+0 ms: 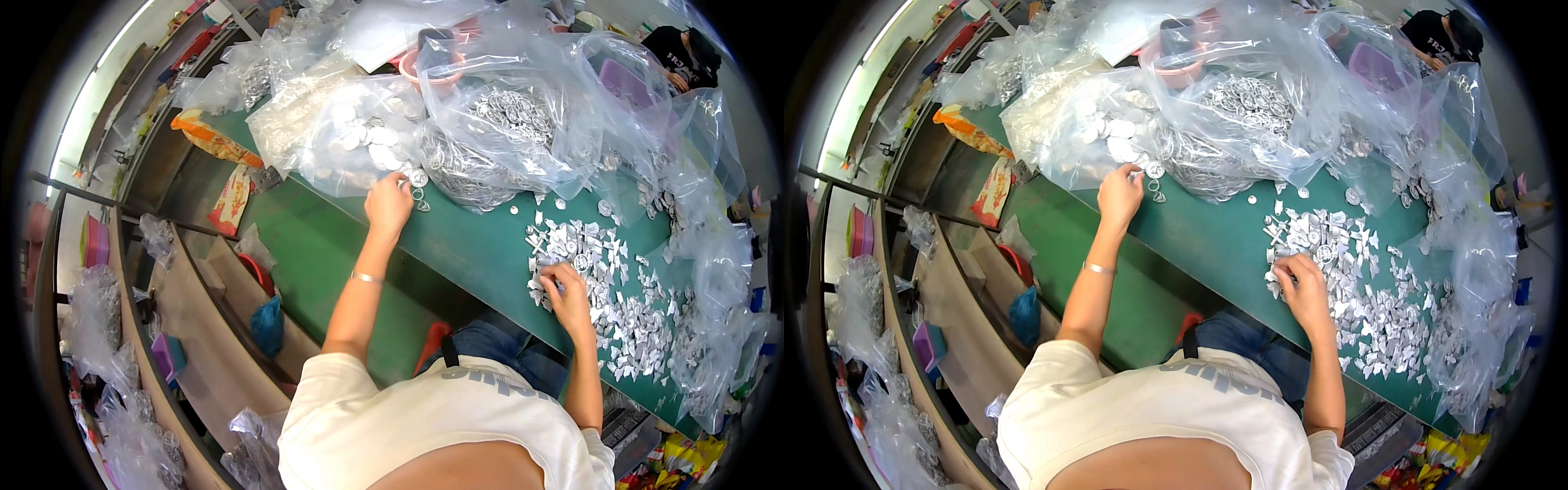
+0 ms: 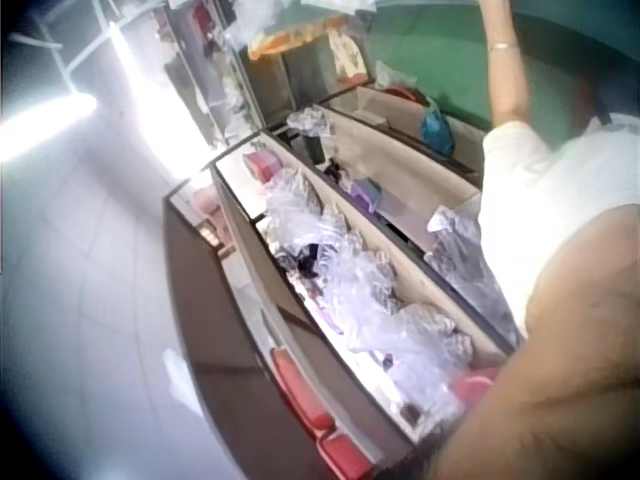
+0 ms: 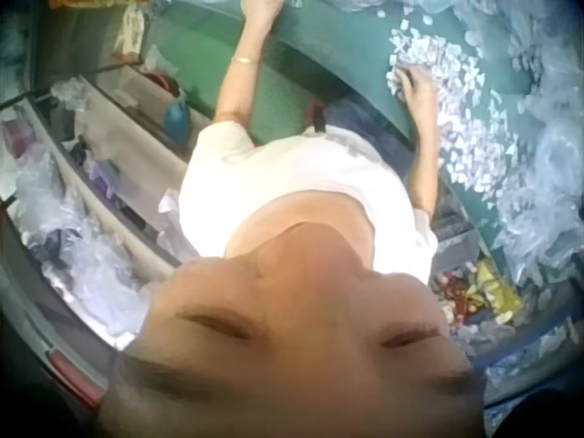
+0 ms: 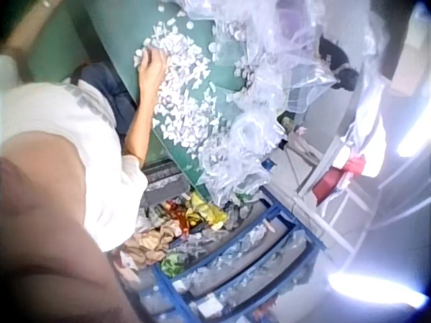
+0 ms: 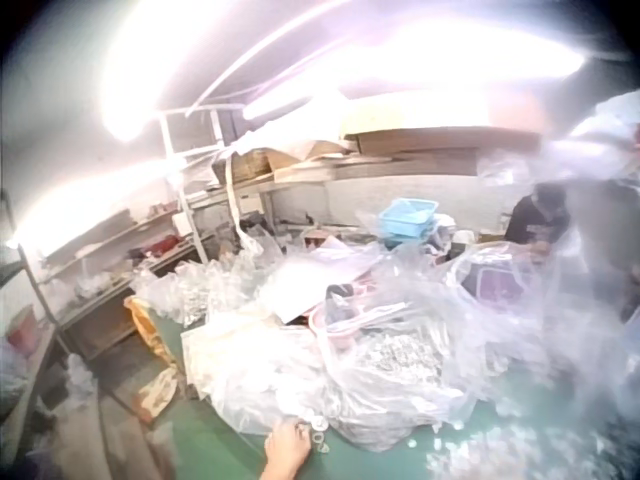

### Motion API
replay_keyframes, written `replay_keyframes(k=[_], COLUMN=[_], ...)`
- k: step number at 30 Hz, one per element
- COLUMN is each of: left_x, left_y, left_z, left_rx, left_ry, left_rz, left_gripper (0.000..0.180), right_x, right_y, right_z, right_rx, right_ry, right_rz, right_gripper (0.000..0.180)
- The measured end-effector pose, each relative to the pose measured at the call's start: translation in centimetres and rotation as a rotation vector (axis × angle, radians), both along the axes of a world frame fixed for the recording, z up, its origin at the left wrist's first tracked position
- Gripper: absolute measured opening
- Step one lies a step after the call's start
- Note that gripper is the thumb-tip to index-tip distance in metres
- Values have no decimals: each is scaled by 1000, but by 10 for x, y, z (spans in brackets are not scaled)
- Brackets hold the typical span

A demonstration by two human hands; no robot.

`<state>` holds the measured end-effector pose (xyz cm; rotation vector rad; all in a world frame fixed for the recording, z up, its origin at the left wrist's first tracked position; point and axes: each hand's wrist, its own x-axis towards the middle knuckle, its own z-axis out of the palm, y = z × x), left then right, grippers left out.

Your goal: The person sorts small silver butterfly-shaped hardware components and round metal discs by hand, grouping them on a green workstation and eventually placing some into a clear plastic bag.

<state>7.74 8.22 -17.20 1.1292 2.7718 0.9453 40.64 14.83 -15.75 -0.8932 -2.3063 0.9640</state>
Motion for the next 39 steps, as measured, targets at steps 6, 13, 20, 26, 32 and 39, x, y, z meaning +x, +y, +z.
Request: replay_keyframes(k=[6, 13, 20, 26, 32, 39], left_x=[-17, -12, -10, -28, -33, -44], left_y=[26, 37, 49, 44, 42, 30], left_z=[-13, -24, -17, -33, -52, -30], left_rx=[-315, -279, -358, -198, -37, 199], left_ry=[121, 76, -44, -154, 58, -763], left_rz=[1, -49, -32, -52, -142, -82], left_gripper=[24, 30, 36, 29, 20, 14], right_x=[22, 53, 51, 55, 55, 24], right_y=[-11, -21, -22, -22, -23, -20], right_z=[-1, -4, -13, -13, -13, -12], right_rx=[-3, 51, 142, 112, 100, 65], right_ry=[26, -64, -66, -62, -52, 53], right_rz=[-94, -233, -259, -267, -279, -186], right_gripper=[6, 4, 4, 4, 4, 4])
